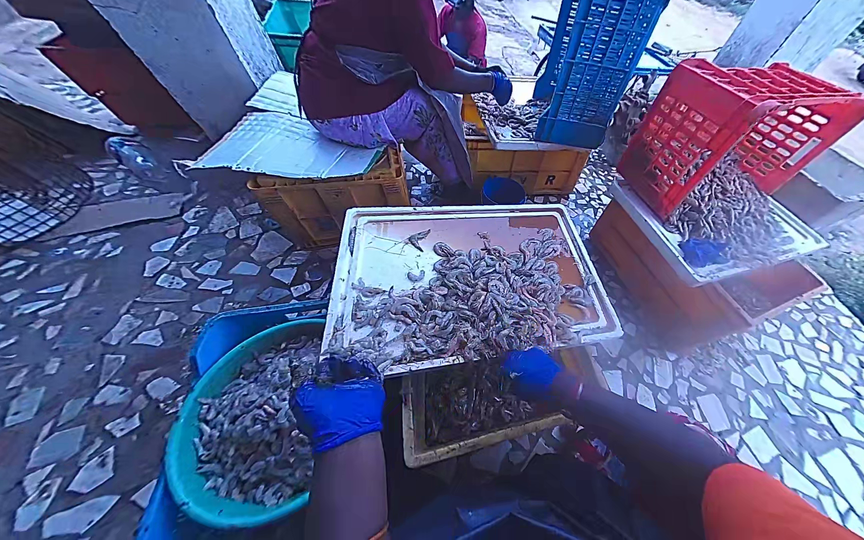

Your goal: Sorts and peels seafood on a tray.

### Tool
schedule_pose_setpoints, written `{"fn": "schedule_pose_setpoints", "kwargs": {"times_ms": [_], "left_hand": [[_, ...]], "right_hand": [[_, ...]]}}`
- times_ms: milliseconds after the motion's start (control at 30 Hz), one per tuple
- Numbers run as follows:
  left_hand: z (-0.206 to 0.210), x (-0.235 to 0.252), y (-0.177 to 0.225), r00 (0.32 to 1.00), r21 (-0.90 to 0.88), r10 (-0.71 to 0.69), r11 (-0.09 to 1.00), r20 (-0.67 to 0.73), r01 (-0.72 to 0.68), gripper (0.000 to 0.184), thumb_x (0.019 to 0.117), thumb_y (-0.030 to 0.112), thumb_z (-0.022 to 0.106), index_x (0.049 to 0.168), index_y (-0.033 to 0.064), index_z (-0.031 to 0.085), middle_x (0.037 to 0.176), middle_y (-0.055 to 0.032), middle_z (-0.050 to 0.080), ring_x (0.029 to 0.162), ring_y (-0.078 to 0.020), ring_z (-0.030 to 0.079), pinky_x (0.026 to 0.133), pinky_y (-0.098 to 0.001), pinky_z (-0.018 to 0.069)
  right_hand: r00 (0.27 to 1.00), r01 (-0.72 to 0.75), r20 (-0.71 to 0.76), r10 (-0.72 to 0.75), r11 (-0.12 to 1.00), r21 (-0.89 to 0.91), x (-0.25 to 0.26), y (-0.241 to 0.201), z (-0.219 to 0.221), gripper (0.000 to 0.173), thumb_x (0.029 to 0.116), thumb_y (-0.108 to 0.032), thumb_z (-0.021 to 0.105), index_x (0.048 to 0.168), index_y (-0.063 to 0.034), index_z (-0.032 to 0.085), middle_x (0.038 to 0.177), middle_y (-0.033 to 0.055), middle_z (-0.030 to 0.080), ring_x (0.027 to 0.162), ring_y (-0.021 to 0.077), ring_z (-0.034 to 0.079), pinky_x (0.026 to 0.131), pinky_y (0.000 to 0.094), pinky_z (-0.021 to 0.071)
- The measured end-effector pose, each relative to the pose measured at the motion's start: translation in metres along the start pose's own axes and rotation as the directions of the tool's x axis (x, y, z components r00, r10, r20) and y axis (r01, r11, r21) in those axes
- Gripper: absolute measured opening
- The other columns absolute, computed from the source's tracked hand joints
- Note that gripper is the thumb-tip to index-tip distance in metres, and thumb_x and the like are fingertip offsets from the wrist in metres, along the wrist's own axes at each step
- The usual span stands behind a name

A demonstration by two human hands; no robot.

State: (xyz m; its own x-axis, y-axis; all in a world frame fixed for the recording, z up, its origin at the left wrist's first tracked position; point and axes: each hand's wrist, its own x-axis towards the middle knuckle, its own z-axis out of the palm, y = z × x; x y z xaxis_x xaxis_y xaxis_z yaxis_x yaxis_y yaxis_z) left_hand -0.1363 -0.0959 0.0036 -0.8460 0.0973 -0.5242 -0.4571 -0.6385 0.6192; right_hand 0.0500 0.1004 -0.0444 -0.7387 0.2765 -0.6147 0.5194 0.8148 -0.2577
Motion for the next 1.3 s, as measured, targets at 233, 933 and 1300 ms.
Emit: {"fn": "schedule_pose_setpoints", "kwargs": {"times_ms": [233, 933, 1300], "left_hand": [[0.029, -0.013, -0.023, 0.990, 0.159, 0.025, 0.986, 0.138, -0.047, 0.041, 0.1099, 0.006, 0.027, 0.150, 0.0078, 0.036, 0.122, -0.0094, 0.053, 0.097, -0.0148, 0.058, 0.083, -0.0332, 0.0530], [0.018, -0.048, -0.071, 0.725, 0.736, -0.138, 0.189, 0.675, -0.650, 0.054, 0.0956, 0.000, 0.055, 0.147, 0.0161, 0.057, 0.134, -0.0072, 0.068, 0.127, -0.0196, 0.062, 0.111, -0.0424, 0.0461], [0.067, -0.122, -0.115, 0.772, 0.747, -0.358, -0.240, 0.526, -0.620, 0.033, 0.1026, 0.017, 0.056, 0.132, 0.0208, 0.070, 0.130, -0.0096, 0.070, 0.125, -0.0287, 0.063, 0.109, -0.0568, 0.0442]], "right_hand": [[0.976, 0.098, 0.206, -0.072, 0.988, -0.121, 0.062, -0.051, 0.059, 0.027, 0.0979, -0.010, 0.059, 0.123, -0.0032, 0.068, 0.126, 0.0241, 0.066, 0.117, 0.0470, 0.062, 0.091, 0.0708, 0.0487], [0.949, 0.059, -0.267, 0.166, 0.740, 0.670, -0.072, 0.019, -0.034, 0.027, 0.0992, -0.027, 0.065, 0.117, -0.0080, 0.070, 0.114, 0.0078, 0.070, 0.106, 0.0144, 0.065, 0.097, 0.0366, 0.0518], [0.809, 0.408, -0.587, 0.023, 0.696, 0.590, -0.085, 0.055, -0.034, 0.032, 0.0990, -0.012, 0.058, 0.129, -0.0067, 0.067, 0.132, 0.0127, 0.066, 0.124, 0.0199, 0.061, 0.111, 0.0379, 0.0460]]}}
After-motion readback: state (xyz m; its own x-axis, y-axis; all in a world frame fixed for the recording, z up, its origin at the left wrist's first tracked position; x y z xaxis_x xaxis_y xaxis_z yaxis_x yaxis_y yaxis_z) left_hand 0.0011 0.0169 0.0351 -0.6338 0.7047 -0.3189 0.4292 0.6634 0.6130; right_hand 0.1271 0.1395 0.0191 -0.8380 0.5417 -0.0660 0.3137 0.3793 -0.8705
